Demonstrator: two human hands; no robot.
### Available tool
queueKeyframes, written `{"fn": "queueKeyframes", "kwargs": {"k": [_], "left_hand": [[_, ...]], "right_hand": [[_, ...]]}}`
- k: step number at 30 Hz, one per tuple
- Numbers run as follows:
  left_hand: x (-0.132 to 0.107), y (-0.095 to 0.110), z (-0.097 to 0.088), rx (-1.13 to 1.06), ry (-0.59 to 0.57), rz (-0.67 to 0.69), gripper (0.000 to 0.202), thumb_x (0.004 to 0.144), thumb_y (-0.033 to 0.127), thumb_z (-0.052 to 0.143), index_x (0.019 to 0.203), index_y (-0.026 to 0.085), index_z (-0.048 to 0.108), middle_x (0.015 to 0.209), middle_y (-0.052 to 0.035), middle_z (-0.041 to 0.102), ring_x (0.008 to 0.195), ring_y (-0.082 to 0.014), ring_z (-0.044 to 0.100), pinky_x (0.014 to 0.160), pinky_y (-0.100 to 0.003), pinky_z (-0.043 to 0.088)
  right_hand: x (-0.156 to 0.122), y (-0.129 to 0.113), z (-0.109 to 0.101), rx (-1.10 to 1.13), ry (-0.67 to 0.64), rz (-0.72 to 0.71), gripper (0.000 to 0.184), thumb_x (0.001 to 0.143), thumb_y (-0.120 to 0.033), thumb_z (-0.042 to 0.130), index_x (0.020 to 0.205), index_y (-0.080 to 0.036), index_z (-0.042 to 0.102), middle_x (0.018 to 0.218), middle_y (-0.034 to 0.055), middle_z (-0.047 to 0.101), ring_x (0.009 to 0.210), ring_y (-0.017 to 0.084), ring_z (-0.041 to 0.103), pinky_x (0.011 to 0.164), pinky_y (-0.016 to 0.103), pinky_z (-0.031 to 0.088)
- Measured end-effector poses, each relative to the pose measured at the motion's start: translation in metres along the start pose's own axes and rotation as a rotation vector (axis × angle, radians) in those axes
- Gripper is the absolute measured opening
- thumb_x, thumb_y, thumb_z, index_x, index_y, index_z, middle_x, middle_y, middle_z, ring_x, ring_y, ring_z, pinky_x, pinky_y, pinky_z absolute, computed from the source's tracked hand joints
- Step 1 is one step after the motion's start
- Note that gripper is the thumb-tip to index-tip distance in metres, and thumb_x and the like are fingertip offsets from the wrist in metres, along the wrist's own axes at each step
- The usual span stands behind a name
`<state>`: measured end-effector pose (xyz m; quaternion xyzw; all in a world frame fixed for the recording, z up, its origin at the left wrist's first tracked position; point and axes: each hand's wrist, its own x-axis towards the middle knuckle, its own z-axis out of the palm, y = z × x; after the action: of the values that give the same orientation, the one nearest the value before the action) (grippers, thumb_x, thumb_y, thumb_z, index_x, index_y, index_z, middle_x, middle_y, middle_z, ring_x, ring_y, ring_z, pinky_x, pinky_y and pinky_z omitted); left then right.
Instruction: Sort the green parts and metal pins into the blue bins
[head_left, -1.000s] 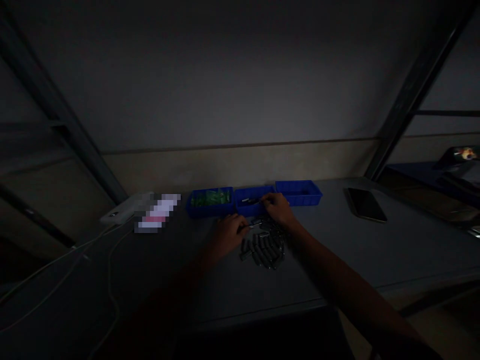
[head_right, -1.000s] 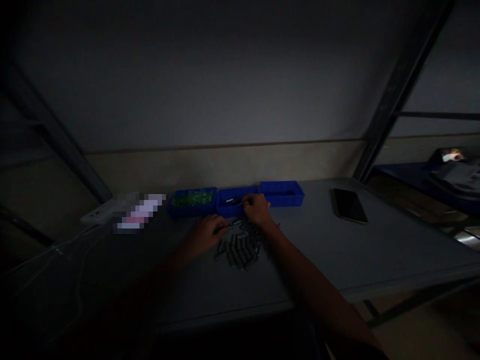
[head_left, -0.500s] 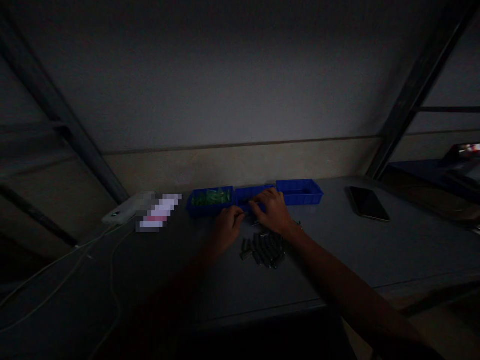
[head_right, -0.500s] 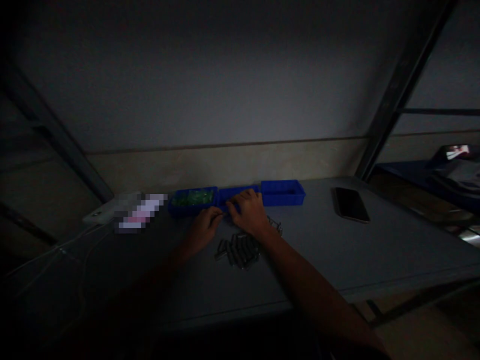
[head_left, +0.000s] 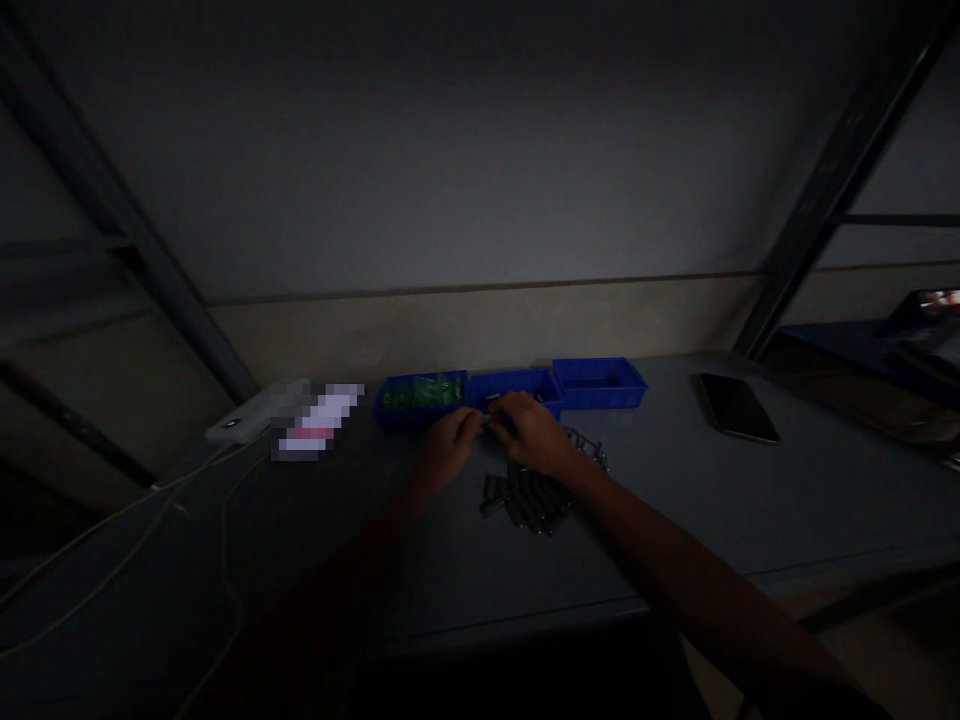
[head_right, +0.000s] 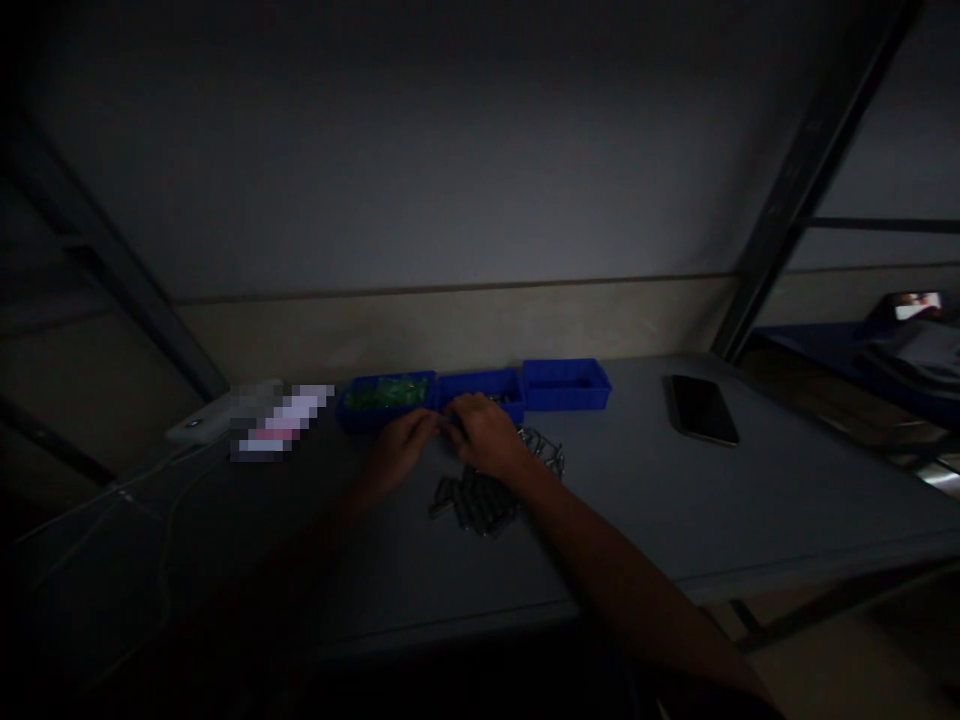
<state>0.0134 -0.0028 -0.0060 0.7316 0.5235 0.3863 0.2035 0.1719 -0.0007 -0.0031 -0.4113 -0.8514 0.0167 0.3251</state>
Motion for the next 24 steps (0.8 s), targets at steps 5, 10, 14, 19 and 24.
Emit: {"fn": "queueKeyframes", "kwargs": {"k": [5, 10, 14, 19, 24], "left_hand": [[-0.0014, 0.0000, -0.0002, -0.049, 0.067, 0.028, 0.029, 0.084, 0.038, 0.039, 0.090, 0.017, 0.058, 0.086, -0.0050, 0.065, 0.084, -0.0175, 0.060, 0.077, -0.029, 0.046], [-0.0029, -0.0024, 0.0010, -0.101, 0.083, 0.103, 0.026, 0.077, 0.031, 0.050, 0.098, 0.017, 0.056, 0.090, -0.0052, 0.062, 0.086, -0.0167, 0.058, 0.077, -0.028, 0.046], [-0.0023, -0.0003, 0.0001, -0.088, 0.105, 0.081, 0.022, 0.079, 0.033, 0.048, 0.092, 0.017, 0.057, 0.090, -0.0055, 0.063, 0.086, -0.0170, 0.058, 0.075, -0.028, 0.046], [-0.0012, 0.0031, -0.0012, -0.095, 0.126, 0.044, 0.022, 0.081, 0.035, 0.044, 0.086, 0.017, 0.056, 0.086, -0.0048, 0.064, 0.084, -0.0170, 0.059, 0.077, -0.029, 0.045], [-0.0018, 0.0033, -0.0005, -0.087, 0.108, 0.016, 0.025, 0.082, 0.037, 0.042, 0.082, 0.017, 0.057, 0.082, -0.0039, 0.064, 0.080, -0.0169, 0.059, 0.074, -0.028, 0.045]], "right_hand": [[0.0012, -0.0020, -0.0009, -0.010, 0.001, 0.061, 0.022, 0.088, -0.031, 0.044, 0.085, -0.016, 0.059, 0.087, 0.0070, 0.061, 0.087, 0.017, 0.053, 0.079, 0.028, 0.038], [0.0021, -0.0015, 0.0001, 0.009, 0.019, 0.105, 0.027, 0.090, -0.028, 0.039, 0.080, -0.015, 0.060, 0.083, 0.0069, 0.062, 0.083, 0.016, 0.054, 0.078, 0.028, 0.038], [0.0009, -0.0030, -0.0004, 0.067, 0.030, 0.109, 0.027, 0.090, -0.030, 0.038, 0.084, -0.016, 0.060, 0.084, 0.0061, 0.062, 0.083, 0.016, 0.055, 0.078, 0.027, 0.039], [-0.0017, -0.0028, 0.0000, 0.147, 0.121, 0.089, 0.024, 0.083, -0.028, 0.050, 0.103, -0.015, 0.055, 0.088, 0.0053, 0.061, 0.083, 0.016, 0.055, 0.077, 0.027, 0.041], [-0.0018, -0.0020, 0.0002, 0.128, 0.136, 0.074, 0.017, 0.084, -0.026, 0.048, 0.096, -0.017, 0.056, 0.089, 0.0061, 0.061, 0.083, 0.016, 0.055, 0.078, 0.027, 0.041]]}}
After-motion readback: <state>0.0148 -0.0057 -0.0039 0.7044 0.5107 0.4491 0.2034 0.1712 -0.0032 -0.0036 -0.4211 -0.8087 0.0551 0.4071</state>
